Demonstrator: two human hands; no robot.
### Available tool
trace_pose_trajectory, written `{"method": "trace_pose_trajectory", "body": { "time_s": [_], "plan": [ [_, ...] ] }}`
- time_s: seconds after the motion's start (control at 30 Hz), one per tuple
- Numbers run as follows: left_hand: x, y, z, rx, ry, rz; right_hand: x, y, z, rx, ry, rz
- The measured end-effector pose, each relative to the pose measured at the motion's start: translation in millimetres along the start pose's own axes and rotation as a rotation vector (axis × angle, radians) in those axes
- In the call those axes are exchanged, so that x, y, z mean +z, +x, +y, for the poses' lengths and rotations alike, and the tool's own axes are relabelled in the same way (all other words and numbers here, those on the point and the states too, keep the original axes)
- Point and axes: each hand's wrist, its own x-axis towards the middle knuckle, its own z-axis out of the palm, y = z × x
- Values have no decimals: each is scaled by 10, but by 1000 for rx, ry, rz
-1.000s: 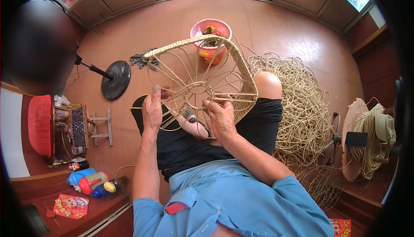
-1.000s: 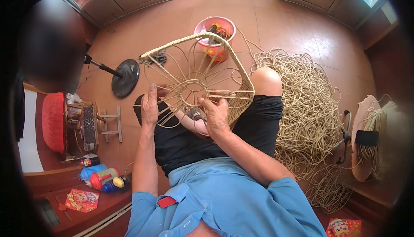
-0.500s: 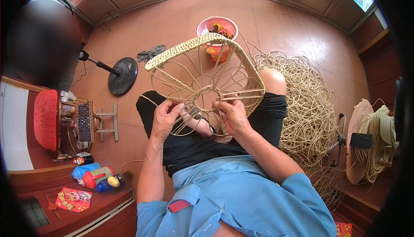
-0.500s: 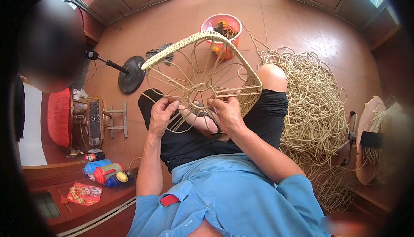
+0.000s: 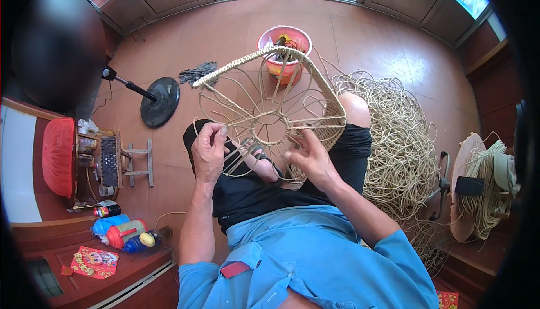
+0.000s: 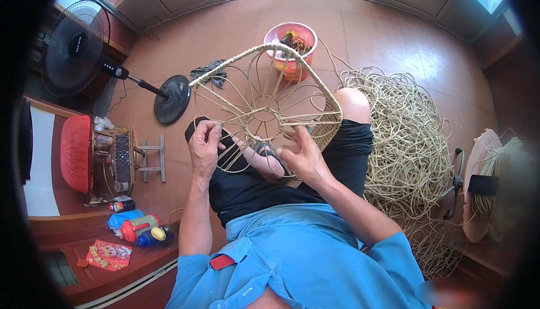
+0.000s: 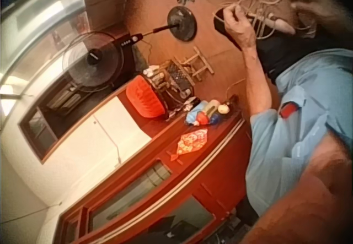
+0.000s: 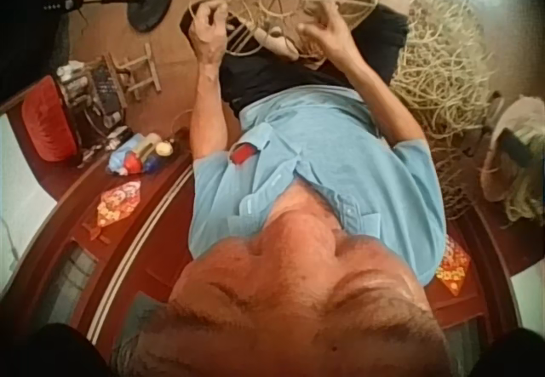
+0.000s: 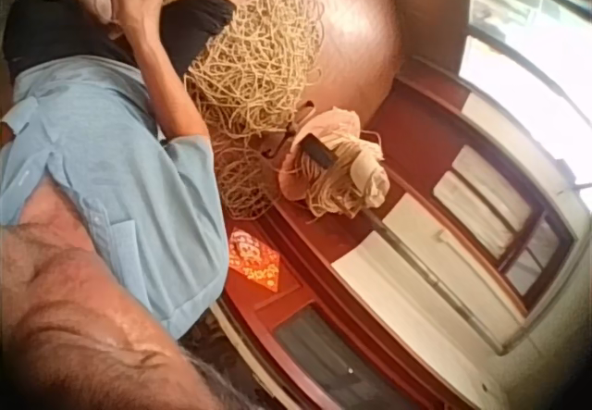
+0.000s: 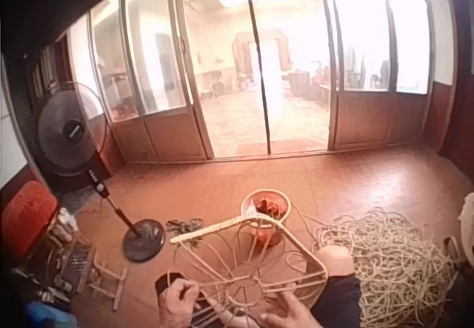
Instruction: Weaving a basket using long flexible natural fibers.
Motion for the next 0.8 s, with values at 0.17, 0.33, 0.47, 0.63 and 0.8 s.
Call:
{"method": "trace_pose_trajectory", "body": {
  "time_s": [0.17,0.33,0.47,0.63,0.8],
  "plan": [
    [13,-44,10,57,-10,14,-127,-128,-435,-536,-935,-24],
    [-12,25,142,274,194,83,80,440,-422,-985,-1051,86],
    [-66,94,357,280,258,125,93,669,-272,-1044,-1304,72],
    [-106,457,715,461,452,189,65,599,-221,-1008,-1521,-50],
    [194,963,1026,849,605,209,134,535,-237,-953,-1653,-101]
  ]
}}
